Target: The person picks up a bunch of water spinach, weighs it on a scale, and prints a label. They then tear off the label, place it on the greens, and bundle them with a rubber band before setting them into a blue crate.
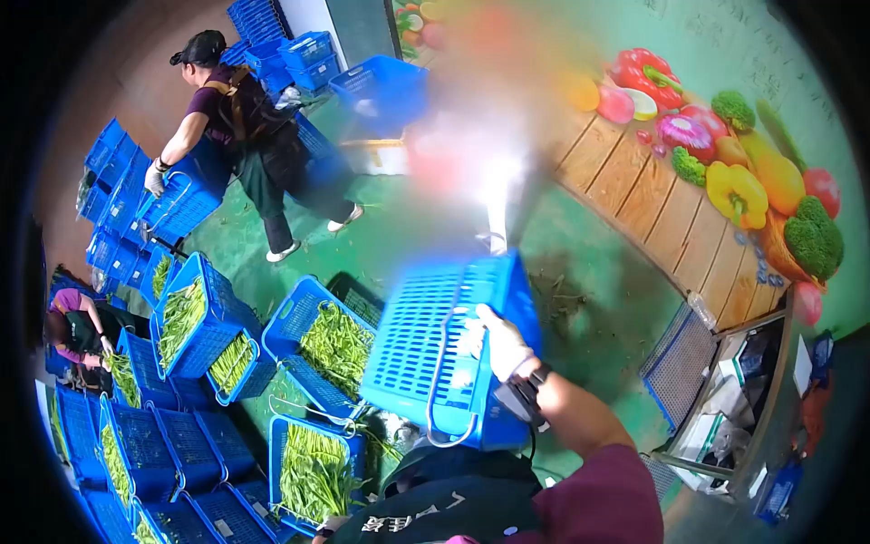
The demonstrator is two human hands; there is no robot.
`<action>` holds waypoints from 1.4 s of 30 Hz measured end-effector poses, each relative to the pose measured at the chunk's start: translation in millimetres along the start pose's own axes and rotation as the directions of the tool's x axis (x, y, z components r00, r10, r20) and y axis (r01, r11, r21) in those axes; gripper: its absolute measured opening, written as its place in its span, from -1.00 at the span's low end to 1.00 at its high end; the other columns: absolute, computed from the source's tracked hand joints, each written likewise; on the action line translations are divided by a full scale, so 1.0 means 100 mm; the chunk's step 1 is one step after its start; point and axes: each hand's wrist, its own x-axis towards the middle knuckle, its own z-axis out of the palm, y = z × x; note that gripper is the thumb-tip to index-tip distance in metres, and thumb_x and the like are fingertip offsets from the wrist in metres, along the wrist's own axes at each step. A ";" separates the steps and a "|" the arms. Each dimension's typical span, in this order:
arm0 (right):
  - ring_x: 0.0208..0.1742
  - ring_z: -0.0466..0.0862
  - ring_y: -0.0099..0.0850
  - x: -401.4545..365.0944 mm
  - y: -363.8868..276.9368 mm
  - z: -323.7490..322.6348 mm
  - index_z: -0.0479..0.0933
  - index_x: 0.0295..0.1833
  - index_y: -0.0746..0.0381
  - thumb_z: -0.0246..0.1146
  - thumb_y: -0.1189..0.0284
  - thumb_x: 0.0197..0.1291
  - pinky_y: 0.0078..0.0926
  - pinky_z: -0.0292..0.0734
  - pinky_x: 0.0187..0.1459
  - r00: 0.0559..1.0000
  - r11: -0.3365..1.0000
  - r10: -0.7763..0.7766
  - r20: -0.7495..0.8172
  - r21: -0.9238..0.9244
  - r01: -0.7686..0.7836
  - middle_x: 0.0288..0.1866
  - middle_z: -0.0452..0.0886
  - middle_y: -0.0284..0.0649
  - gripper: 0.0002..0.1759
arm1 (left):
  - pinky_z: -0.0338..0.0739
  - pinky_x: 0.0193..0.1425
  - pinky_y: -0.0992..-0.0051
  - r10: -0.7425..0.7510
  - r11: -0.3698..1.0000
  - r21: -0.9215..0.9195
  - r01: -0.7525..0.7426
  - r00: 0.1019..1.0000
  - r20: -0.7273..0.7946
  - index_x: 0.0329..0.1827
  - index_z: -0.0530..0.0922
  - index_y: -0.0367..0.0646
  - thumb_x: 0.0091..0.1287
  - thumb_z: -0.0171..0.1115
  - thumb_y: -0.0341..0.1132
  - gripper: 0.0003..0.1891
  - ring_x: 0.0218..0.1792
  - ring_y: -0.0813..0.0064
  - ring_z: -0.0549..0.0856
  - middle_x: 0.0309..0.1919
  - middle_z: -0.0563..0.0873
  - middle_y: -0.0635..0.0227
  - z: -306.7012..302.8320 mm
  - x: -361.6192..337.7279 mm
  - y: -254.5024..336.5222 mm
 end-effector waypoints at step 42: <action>0.08 0.54 0.06 5.88 2.26 -0.04 0.31 0.26 0.20 0.23 0.29 0.19 -0.11 0.44 0.11 0.996 -0.053 -0.027 -0.082 -0.995 -0.084 0.06 0.52 0.16 -0.46 | 0.52 -0.23 0.36 0.078 0.970 0.236 -0.055 0.993 -0.089 -0.06 0.51 -0.19 0.10 0.30 -0.23 -0.63 -0.34 0.25 0.66 -0.37 0.66 0.06 0.92 -0.27 3.60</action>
